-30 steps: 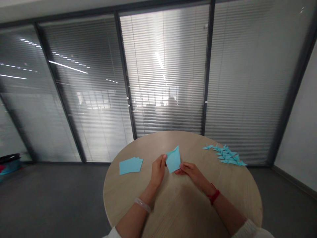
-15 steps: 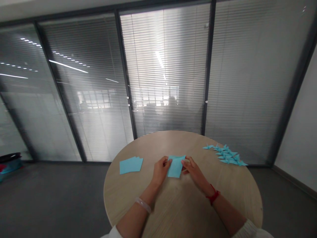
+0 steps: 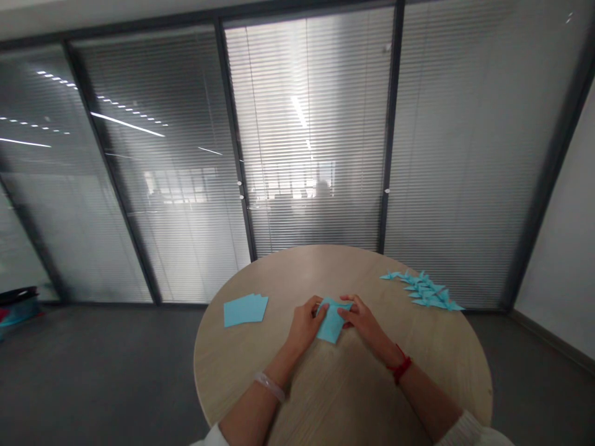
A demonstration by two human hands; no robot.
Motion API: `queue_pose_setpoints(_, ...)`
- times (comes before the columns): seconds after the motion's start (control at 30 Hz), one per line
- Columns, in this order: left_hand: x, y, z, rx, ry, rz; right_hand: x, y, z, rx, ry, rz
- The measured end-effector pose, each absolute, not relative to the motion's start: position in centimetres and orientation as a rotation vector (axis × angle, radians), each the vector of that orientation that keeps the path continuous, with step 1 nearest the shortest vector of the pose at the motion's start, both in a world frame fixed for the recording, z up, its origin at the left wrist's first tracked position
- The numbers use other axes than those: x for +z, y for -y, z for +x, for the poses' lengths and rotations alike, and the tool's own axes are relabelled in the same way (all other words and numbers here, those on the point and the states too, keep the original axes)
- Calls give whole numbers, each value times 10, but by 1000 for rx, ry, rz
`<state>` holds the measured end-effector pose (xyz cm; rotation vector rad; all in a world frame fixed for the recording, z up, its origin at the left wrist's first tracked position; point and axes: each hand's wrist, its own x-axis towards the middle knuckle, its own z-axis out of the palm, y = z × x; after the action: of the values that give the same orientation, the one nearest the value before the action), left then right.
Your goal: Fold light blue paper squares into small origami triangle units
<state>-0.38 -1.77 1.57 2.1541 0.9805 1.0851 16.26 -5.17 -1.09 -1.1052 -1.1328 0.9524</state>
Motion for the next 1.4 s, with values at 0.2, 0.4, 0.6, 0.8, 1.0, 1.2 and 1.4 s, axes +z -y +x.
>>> queue_pose_setpoints(0.2,15,15,-3,1096,-1062,2115,-8,55,164,887,1259,-1059)
queue_pose_setpoints(0.4,12,10,-4,1092,-1107,2104,-4,59,165,788,1312,-997)
queue_pose_setpoints(0.6,11,10,-4,1101,-1125,2121,-3,59,165,707,1392,-1065)
queue_pose_setpoints(0.8,13,15,-3,1063,-1089,2200,-4,58,165,717,1413,-1098)
queue_pose_setpoints(1.0,15,20,-3,995,-992,2287,-10,54,165,851,1316,-1079)
queue_pose_setpoints(1.2,22,22,-6,930,-969,2342,-7,57,166,890,1348,-1109)
queue_pose_setpoints(1.4,23,19,-8,900,-943,2373,-8,56,167,970,1327,-1062)
